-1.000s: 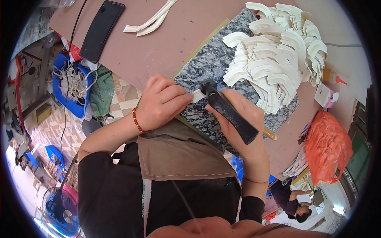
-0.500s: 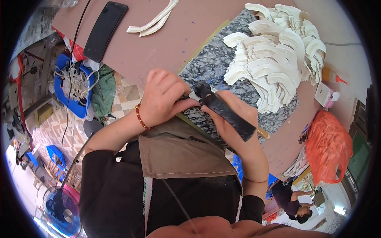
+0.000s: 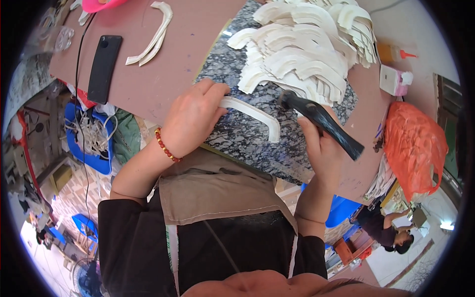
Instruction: Hammering and assembling shoe upper components on a granite slab.
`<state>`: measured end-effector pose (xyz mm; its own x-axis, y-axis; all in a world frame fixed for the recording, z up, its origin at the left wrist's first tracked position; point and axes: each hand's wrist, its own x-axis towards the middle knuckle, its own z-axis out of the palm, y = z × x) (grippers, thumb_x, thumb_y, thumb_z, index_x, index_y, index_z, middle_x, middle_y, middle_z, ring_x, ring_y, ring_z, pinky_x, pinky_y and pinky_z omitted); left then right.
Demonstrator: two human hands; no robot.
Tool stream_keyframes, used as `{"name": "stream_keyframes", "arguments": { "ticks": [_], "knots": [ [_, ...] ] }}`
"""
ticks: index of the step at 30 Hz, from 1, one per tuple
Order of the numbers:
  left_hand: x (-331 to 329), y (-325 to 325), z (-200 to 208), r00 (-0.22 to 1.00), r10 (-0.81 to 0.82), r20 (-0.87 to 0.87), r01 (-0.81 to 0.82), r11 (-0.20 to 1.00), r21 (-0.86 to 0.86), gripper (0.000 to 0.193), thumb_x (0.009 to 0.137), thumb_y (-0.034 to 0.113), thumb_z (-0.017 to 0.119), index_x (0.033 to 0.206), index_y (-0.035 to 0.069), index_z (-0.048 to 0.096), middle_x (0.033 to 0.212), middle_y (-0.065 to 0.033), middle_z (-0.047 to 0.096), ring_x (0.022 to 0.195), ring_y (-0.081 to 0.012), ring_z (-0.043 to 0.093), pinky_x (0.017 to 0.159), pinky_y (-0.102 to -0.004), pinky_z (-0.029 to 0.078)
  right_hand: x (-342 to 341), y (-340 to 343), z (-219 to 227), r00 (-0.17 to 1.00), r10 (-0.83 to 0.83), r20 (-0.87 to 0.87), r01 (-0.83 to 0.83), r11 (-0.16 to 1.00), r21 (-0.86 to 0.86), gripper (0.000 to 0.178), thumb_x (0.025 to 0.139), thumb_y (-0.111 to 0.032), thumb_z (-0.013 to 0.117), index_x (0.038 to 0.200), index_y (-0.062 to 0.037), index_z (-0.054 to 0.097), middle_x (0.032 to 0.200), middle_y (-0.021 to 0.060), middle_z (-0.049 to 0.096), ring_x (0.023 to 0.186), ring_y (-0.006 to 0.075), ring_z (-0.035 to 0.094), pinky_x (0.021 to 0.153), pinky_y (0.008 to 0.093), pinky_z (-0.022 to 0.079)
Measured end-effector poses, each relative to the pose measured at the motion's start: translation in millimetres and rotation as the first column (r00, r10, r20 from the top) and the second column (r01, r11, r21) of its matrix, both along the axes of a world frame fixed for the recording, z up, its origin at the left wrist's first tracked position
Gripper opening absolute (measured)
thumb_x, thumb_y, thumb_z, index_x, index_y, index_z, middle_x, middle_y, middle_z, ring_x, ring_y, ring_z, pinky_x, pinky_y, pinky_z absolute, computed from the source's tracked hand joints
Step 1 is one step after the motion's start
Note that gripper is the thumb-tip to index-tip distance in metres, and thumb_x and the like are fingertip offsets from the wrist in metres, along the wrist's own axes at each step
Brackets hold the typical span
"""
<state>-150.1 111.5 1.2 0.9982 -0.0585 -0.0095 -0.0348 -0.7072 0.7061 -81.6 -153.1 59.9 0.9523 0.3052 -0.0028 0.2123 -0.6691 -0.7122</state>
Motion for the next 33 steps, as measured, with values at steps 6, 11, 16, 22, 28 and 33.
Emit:
{"name": "stream_keyframes", "arguments": {
  "ticks": [6, 11, 16, 22, 28, 33],
  "knots": [
    [3.9, 9.3, 6.0, 0.992, -0.060, -0.114, 0.065, 0.997, 0.038, 0.024, 0.085, 0.005, 0.080, 0.105, 0.003, 0.067, 0.097, -0.0116, 0.068, 0.096, -0.0322, 0.069, 0.083, -0.0416, 0.056, 28.8, 28.2, -16.5, 0.986, 0.145, 0.078, -0.121, 0.960, -0.253, 0.025, 0.094, -0.032, 0.081, 0.101, -0.0094, 0.072, 0.087, 0.0112, 0.073, 0.075, 0.0341, 0.071, 0.066, 0.0408, 0.055],
    [-22.5, 39.1, -12.9, 0.994, 0.106, -0.026, -0.052, 0.255, -0.966, 0.020, 0.096, 0.013, 0.076, 0.106, 0.007, 0.060, 0.101, -0.0063, 0.066, 0.113, -0.0248, 0.067, 0.099, -0.0503, 0.050, 30.1, 25.3, -31.5, 0.986, 0.138, 0.093, -0.122, 0.980, -0.157, 0.027, 0.096, -0.034, 0.079, 0.103, -0.0098, 0.071, 0.085, 0.0094, 0.072, 0.074, 0.0337, 0.071, 0.065, 0.0405, 0.055],
    [-22.1, 84.3, 57.1, 0.987, 0.116, 0.110, 0.130, -0.184, -0.974, 0.022, 0.106, 0.011, 0.059, 0.126, 0.007, 0.051, 0.109, -0.0048, 0.060, 0.082, -0.0123, 0.055, 0.084, -0.0307, 0.046, 5.9, 3.7, -12.3, 0.999, 0.036, -0.008, -0.035, 0.996, 0.087, 0.023, 0.094, -0.020, 0.083, 0.106, -0.0037, 0.072, 0.081, 0.0094, 0.069, 0.067, 0.0220, 0.064, 0.067, 0.0317, 0.053],
    [15.9, -10.3, 34.6, 0.947, -0.317, 0.053, 0.322, 0.929, -0.183, 0.015, 0.095, 0.000, 0.069, 0.110, 0.002, 0.070, 0.098, -0.0147, 0.065, 0.076, -0.0361, 0.066, 0.070, -0.0410, 0.053, -13.3, -30.3, 6.7, 0.991, 0.011, -0.134, -0.002, 0.998, 0.066, 0.023, 0.092, -0.015, 0.083, 0.106, -0.0014, 0.072, 0.084, 0.0110, 0.071, 0.068, 0.0190, 0.065, 0.066, 0.0310, 0.053],
    [22.3, -54.0, -11.6, 0.969, -0.163, 0.186, 0.178, 0.982, -0.067, 0.022, 0.091, 0.004, 0.075, 0.112, 0.009, 0.068, 0.084, -0.0115, 0.064, 0.080, -0.0347, 0.068, 0.070, -0.0434, 0.054, -24.9, -41.9, -1.9, 0.985, 0.043, -0.165, -0.056, 0.996, -0.073, 0.024, 0.091, -0.022, 0.085, 0.102, -0.0058, 0.070, 0.083, 0.0094, 0.069, 0.070, 0.0298, 0.067, 0.065, 0.0347, 0.054],
    [23.8, -50.2, -10.4, 0.952, -0.270, 0.143, 0.264, 0.963, 0.057, 0.024, 0.088, 0.005, 0.072, 0.112, 0.009, 0.071, 0.083, -0.0097, 0.060, 0.079, -0.0304, 0.066, 0.068, -0.0419, 0.054, -18.6, -33.0, -6.4, 0.986, 0.079, -0.149, -0.094, 0.991, -0.098, 0.026, 0.090, -0.025, 0.085, 0.100, -0.0080, 0.067, 0.084, 0.0107, 0.070, 0.074, 0.0352, 0.070, 0.063, 0.0399, 0.054]
  ]
}}
